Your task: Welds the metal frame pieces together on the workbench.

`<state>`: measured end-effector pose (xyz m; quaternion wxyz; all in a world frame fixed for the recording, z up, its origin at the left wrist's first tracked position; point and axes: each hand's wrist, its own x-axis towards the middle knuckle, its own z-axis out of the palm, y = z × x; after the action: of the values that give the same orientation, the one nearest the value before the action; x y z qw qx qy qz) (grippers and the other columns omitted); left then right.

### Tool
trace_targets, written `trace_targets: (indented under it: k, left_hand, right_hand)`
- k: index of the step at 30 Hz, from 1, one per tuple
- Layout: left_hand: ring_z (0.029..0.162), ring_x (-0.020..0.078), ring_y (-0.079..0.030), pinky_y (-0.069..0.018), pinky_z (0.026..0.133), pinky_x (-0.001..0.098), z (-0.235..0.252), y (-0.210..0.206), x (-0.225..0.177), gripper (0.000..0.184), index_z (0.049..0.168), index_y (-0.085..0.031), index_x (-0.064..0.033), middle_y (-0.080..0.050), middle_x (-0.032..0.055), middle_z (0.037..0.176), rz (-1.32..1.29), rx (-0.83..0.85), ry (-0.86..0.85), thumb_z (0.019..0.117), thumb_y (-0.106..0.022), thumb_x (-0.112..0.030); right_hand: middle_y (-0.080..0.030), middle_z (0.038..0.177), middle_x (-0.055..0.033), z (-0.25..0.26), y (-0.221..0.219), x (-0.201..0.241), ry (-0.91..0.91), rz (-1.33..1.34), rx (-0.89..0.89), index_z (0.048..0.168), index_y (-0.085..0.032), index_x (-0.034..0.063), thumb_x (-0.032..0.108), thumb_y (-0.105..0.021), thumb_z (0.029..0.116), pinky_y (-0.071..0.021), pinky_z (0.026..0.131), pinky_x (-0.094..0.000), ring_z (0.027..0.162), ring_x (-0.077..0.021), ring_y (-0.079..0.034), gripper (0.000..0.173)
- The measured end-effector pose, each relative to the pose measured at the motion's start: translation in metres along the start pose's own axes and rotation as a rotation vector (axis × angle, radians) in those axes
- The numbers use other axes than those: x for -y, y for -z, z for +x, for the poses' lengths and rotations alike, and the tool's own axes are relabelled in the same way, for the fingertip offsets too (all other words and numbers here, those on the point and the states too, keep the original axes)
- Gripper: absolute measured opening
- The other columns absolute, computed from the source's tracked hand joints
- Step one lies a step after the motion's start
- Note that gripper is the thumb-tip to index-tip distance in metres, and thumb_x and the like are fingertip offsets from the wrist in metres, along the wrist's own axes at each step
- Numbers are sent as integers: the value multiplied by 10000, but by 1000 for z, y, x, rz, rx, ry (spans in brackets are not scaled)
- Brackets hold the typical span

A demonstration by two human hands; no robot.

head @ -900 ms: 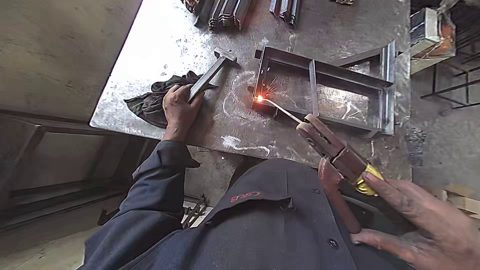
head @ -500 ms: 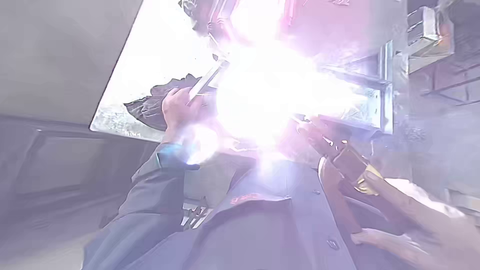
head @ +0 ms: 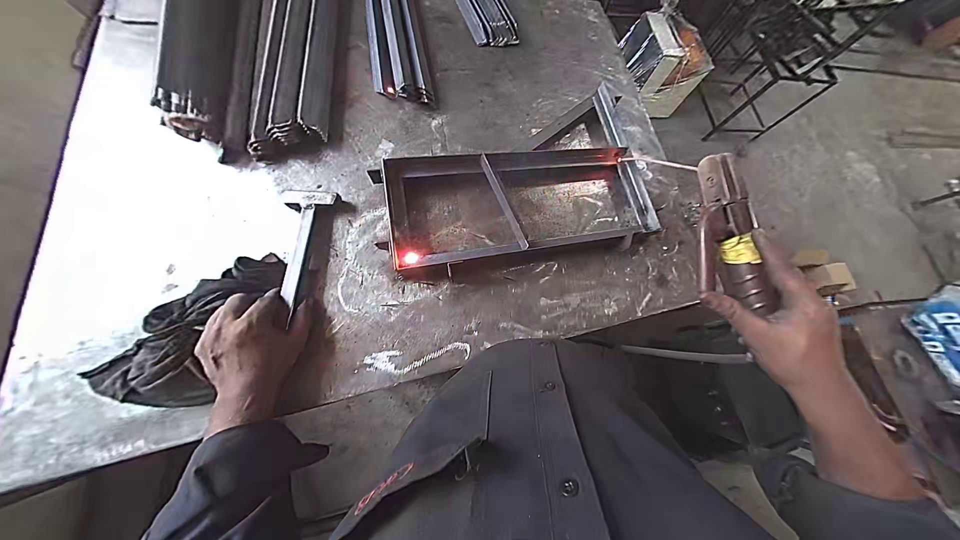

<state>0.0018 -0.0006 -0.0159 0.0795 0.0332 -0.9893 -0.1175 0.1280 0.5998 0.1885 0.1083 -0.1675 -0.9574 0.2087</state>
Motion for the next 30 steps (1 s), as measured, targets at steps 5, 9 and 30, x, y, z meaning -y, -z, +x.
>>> trace_targets:
  k: [5, 9, 30]
  left_hand:
    - [1196, 473, -617, -446, 997, 670, 2, -1, -5, 655, 1184, -716, -44, -666, 273, 1219, 27, -21, 41, 986, -479, -622]
    - [1209, 462, -619, -450, 1010, 657, 1, -2, -5, 644, 1193, -722, -57, -670, 266, 1231, 30, -56, 47, 985, -491, -621]
    - [1262, 448, -603, -441, 1047, 634, 1, -3, -6, 590, 1221, -727, -76, -669, 262, 1267, 40, -71, 60, 991, -535, -584]
  right_hand:
    - [-682, 1134, -176, 6, -8, -9, -15, 0, -14, 1600, -378, 259, 738, -715, 780, -539, 750, -487, 831, -231, -647, 1007]
    - [-687, 1113, -178, 8, -12, -11, -30, 19, -12, 1603, -370, 297, 753, -716, 767, -543, 722, -494, 805, -237, -648, 1013]
    - [-657, 1282, -183, 10, -16, -14, -21, 20, 3, 1600, -379, 290, 722, -720, 781, -543, 812, -535, 962, -273, -676, 987]
